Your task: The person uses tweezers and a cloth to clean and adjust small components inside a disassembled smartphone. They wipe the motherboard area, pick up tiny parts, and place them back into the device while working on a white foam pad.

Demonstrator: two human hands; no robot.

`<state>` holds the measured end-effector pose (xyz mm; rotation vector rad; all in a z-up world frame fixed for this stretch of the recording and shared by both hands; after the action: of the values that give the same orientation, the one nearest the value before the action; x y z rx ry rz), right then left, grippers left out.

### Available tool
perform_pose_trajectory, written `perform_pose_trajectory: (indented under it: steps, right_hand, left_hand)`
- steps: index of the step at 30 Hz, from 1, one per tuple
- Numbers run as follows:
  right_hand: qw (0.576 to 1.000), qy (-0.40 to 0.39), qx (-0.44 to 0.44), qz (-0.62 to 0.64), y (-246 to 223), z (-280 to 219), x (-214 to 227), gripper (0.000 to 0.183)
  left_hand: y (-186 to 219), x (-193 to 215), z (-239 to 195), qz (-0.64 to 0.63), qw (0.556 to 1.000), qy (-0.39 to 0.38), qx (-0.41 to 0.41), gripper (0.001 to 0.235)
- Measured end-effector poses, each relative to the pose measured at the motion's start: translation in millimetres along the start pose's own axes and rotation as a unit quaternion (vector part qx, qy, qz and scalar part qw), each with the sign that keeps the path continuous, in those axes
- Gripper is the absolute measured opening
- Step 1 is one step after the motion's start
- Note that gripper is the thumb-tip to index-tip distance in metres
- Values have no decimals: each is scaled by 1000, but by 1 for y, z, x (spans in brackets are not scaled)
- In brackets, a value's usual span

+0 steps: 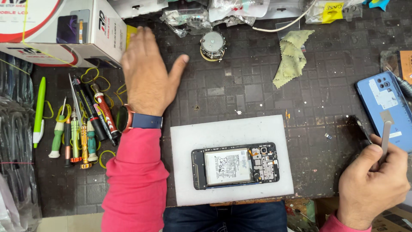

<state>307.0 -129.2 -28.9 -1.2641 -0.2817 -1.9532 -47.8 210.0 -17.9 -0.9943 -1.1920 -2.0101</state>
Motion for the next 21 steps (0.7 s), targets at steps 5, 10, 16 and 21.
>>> perform_pose_trajectory:
  steps: [5, 10, 16, 21]
  right_hand:
    - [1000, 3, -3, 2, 6, -2, -3, 20]
    - [1000, 9, 12, 6, 10, -5, -6, 19]
    - [1000, 11, 16, -5, 3, -1, -2, 18]
    - [998, -6, -32, 60, -17, 10, 9, 18]
  left_hand:
    - [34, -21, -2, -5, 997, -68, -41, 83]
    - [79, -40, -17, -22, 989, -127, -78, 77]
    - [122, -43, -35, -80, 974, -129, -169, 70]
    - [132, -44, -41, -107, 964, -145, -198, 68]
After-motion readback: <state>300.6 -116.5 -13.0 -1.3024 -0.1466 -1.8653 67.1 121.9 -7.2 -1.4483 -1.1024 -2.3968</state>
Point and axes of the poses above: each hand's wrist, its own z-axis towards the middle knuckle, its own x-axis out of the back of the hand, y = z × x, the point moved 10 cm from there along z, towards the middle knuckle, and after that the axes turned 12 degrees about -z, right-handed, at the moved point
